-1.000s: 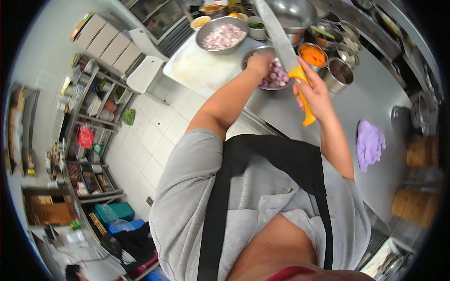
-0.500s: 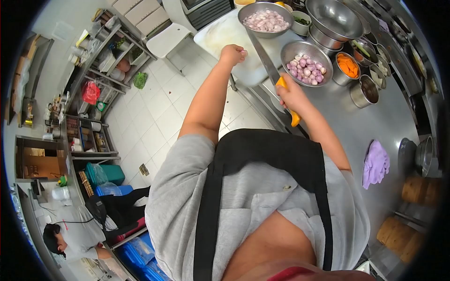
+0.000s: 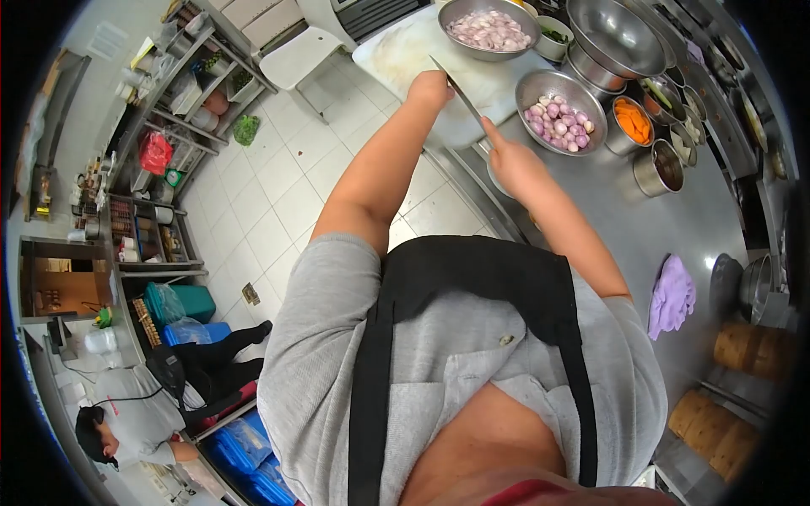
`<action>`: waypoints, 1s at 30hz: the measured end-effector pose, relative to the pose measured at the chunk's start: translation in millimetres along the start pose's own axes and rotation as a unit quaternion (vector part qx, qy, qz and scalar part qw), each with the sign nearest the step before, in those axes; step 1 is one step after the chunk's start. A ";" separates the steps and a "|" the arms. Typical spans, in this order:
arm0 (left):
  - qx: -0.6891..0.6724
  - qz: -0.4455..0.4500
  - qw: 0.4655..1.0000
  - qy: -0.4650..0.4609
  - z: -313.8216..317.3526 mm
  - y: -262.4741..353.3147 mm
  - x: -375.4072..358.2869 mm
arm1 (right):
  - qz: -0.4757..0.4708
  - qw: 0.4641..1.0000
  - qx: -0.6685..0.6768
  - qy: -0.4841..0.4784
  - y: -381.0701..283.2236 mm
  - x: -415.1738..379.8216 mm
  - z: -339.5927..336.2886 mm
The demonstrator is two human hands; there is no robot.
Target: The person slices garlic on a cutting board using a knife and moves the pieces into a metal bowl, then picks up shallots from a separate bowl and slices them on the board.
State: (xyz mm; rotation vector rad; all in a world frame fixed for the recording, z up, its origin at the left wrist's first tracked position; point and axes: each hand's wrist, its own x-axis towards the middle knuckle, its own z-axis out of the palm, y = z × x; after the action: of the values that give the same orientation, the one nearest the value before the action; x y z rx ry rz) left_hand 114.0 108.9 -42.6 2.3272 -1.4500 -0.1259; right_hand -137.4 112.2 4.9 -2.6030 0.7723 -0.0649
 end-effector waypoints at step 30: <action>-0.013 -0.034 0.999 -0.002 2.2 1.2 2.7 | -0.014 1.000 0.023 -0.001 0.9 14.2 -0.6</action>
State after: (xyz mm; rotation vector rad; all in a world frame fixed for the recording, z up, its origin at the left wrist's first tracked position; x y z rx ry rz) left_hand 113.6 105.4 -43.8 2.3579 -1.3627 -0.1662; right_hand -126.0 103.7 4.0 -2.5706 0.7243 -0.0872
